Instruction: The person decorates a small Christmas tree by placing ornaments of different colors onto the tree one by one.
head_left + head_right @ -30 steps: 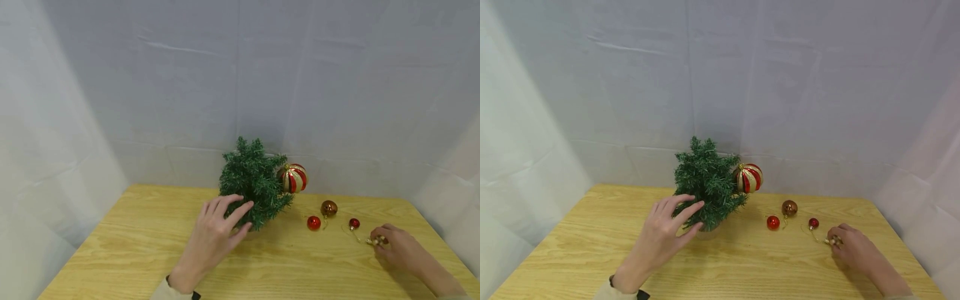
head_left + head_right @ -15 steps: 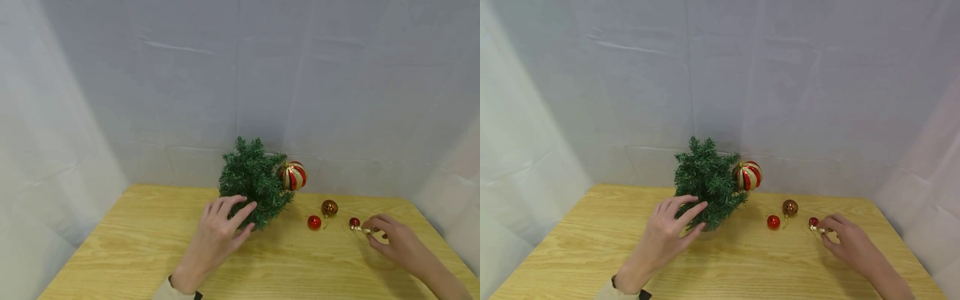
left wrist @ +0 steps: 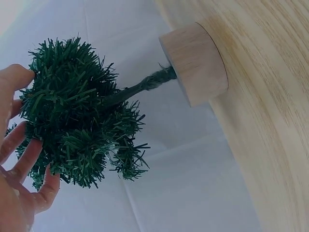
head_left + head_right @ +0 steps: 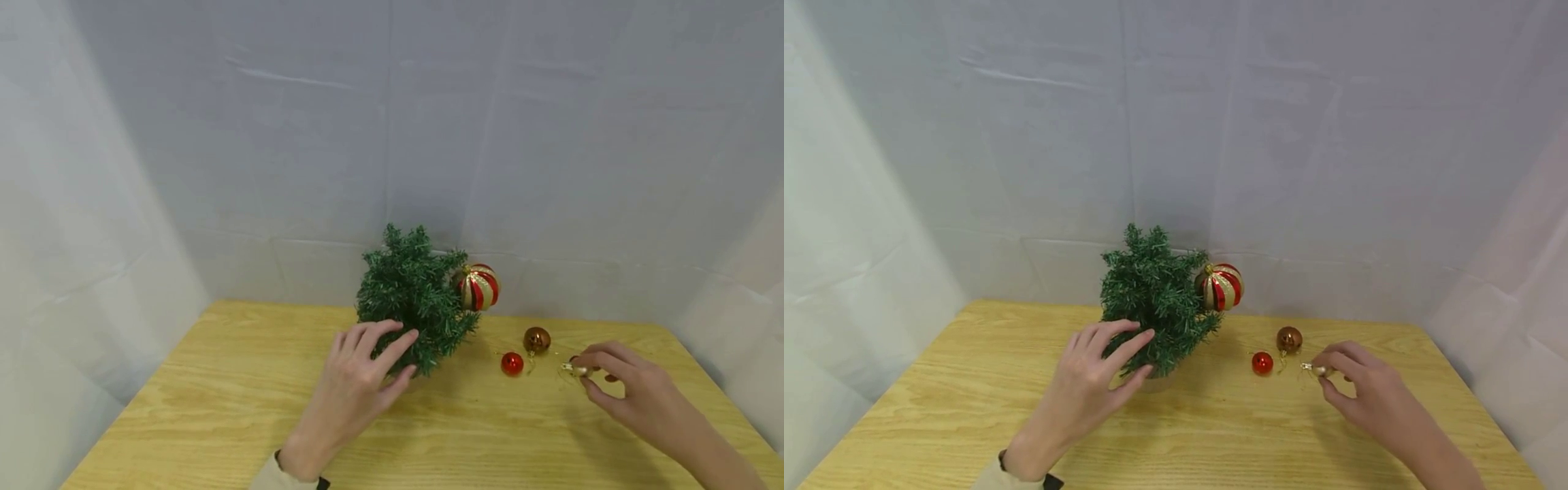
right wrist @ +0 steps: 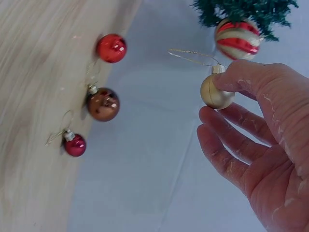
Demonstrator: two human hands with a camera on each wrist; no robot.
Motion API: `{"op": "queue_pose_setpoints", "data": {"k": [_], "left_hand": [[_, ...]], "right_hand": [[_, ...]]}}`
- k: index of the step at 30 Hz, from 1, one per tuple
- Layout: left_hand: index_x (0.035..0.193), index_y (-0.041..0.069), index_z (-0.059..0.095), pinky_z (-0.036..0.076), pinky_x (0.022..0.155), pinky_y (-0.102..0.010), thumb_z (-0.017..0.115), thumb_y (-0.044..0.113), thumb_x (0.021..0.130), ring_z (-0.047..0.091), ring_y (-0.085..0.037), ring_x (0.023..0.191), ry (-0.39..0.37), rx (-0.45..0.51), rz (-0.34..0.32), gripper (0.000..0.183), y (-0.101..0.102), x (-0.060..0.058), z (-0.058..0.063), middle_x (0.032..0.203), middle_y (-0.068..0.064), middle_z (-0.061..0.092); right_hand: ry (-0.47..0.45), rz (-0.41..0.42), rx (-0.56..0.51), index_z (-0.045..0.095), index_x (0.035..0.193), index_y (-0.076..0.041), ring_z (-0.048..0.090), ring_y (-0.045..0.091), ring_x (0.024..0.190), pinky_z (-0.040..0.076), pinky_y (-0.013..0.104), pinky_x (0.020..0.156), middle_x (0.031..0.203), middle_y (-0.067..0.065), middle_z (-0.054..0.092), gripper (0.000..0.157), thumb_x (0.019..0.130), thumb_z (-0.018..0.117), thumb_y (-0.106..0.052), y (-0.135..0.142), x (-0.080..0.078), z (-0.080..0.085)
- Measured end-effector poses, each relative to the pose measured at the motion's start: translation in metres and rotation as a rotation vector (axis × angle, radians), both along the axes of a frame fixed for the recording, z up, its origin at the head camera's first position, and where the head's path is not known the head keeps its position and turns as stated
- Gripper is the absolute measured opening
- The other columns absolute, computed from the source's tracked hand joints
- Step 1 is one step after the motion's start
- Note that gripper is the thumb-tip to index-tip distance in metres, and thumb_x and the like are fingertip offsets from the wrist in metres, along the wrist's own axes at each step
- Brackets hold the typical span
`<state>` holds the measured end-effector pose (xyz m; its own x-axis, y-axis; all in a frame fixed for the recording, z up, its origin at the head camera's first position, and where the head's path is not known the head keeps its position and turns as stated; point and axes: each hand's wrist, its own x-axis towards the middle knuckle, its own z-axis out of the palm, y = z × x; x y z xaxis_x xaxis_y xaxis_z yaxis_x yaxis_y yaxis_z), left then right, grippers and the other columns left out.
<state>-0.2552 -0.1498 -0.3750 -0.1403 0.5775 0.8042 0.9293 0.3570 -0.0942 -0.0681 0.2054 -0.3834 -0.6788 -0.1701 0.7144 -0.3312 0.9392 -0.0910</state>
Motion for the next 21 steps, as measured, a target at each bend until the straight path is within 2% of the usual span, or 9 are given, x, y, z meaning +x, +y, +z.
{"op": "queue_pose_setpoints", "data": {"k": [6,14,21], "left_hand": [[0.128,0.017,0.072,0.051,0.077,-0.039,0.088,0.030,0.079,0.062,-0.026,0.105,-0.001,0.014,-0.015,0.054,0.001,-0.001,-0.001,0.124,-0.006,0.066],[0.128,0.017,0.071,0.051,0.080,-0.039,0.084,0.031,0.083,0.062,-0.026,0.108,-0.036,-0.001,-0.009,0.048,0.000,0.001,-0.001,0.126,-0.006,0.066],[0.128,0.016,0.071,0.050,0.078,-0.038,0.084,0.030,0.083,0.061,-0.025,0.108,-0.025,0.021,-0.017,0.050,0.000,0.001,-0.001,0.126,-0.006,0.065]], "right_hand": [[0.022,0.008,0.007,0.073,0.099,-0.021,0.060,-0.002,0.082,0.046,0.005,0.067,0.101,-0.005,0.067,0.044,0.103,0.042,-0.053,-0.012,0.000,0.007],[0.049,0.024,0.012,0.074,0.099,-0.020,0.062,0.001,0.082,0.047,0.005,0.070,0.102,-0.003,0.068,0.044,0.103,0.044,-0.052,-0.026,-0.001,0.014],[0.048,0.030,0.028,0.074,0.101,-0.019,0.062,0.000,0.083,0.049,0.004,0.074,0.105,-0.005,0.067,0.044,0.105,0.044,-0.051,-0.037,-0.002,0.024]]}}
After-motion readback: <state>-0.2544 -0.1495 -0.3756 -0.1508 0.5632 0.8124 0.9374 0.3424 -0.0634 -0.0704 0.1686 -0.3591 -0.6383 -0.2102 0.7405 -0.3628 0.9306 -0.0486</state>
